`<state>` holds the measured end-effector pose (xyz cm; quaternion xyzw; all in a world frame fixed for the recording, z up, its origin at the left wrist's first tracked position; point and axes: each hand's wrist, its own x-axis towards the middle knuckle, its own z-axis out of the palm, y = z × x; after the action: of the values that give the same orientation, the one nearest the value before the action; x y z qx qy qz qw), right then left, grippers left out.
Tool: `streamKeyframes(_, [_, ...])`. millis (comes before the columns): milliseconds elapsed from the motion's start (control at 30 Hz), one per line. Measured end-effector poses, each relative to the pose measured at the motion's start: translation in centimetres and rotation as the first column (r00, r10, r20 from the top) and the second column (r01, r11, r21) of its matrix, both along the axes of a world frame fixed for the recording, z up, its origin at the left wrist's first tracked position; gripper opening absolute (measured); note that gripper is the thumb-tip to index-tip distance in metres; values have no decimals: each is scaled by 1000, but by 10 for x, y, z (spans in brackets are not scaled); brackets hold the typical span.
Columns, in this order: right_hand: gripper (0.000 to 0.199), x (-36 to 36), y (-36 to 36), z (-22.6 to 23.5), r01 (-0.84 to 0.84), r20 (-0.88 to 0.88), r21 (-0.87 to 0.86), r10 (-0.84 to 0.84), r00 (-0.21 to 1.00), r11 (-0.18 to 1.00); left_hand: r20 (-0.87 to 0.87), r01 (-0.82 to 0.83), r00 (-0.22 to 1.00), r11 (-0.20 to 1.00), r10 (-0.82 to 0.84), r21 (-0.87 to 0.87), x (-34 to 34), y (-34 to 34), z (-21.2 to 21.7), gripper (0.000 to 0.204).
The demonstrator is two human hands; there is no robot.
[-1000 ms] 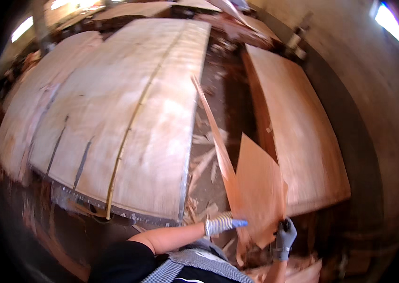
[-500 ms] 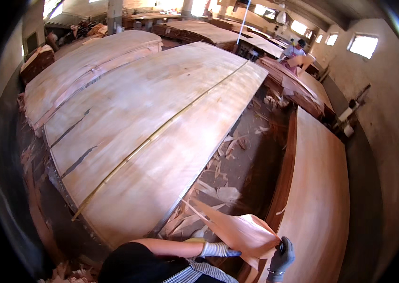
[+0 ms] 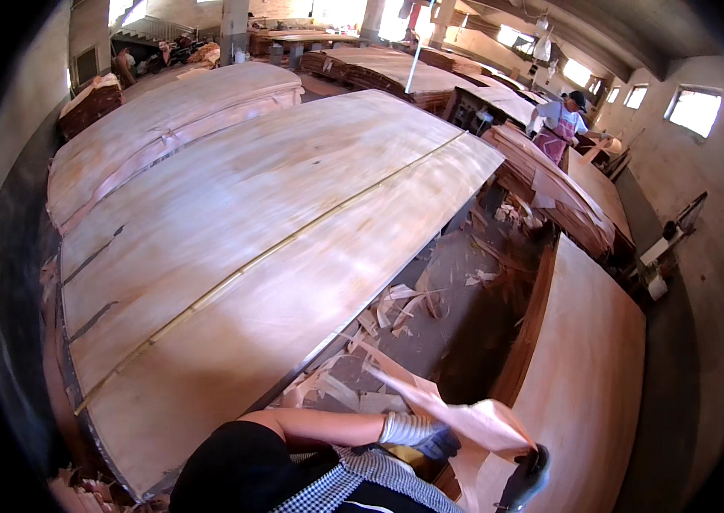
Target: The person trims thin wood veneer sheets using a utility knife, carefully removing excess strips and organizing the pieces on a workbench.
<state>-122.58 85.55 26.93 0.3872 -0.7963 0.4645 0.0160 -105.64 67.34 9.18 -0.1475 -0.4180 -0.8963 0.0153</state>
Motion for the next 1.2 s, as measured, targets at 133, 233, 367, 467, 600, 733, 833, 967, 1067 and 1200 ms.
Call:
streamKeyframes(133, [19, -88, -140, -18, -214, -22, -125, 213, 977, 969, 324, -145, 944, 794, -68, 590, -65, -97, -4, 52])
streamKeyframes(233, [22, -112, -265, 11, -393, -118, 23, 393, 912, 919, -172, 44, 979, 704, 111, 708, -68, -182, -48, 50])
streamKeyframes(367, [20, -137, -422, 36, -595, -386, 115, 587, 711, 796, 272, -595, 680, 729, 681, -338, -40, -222, 124, 38])
streamKeyframes(467, [18, -119, -526, 54, -699, -474, 200, 692, 544, 687, -199, -705, 248, 36, 948, -708, -23, -263, 206, 37])
streamKeyframes(600, [19, -93, -632, 73, -780, -467, 255, 779, 418, 571, -665, -108, -381, -745, 643, -658, -18, -372, 239, 38])
streamKeyframes(733, [23, -76, -727, 88, -837, -471, 327, 844, 257, 438, -403, -106, -408, -481, 819, -870, 13, -489, 206, 33])
streamKeyframes(833, [28, -80, -804, 70, -872, -472, 165, 813, 340, 461, -103, -326, -405, -249, 909, -912, 33, -547, 195, 30])
streamKeyframes(967, [31, -59, -898, 76, -877, -408, 126, 830, 380, 463, -111, -130, -454, -189, 884, -973, 91, -612, 195, 29])
streamKeyframes(1067, [35, -11, -965, 56, -986, -164, 107, 980, 113, 132, -151, -81, -487, -217, 860, -973, 112, -639, 193, 34])
streamKeyframes(1200, [57, 55, -1044, 20, -972, -26, 167, 985, -171, -164, -43, -2, -466, -50, 883, -999, 118, -675, 205, 41])
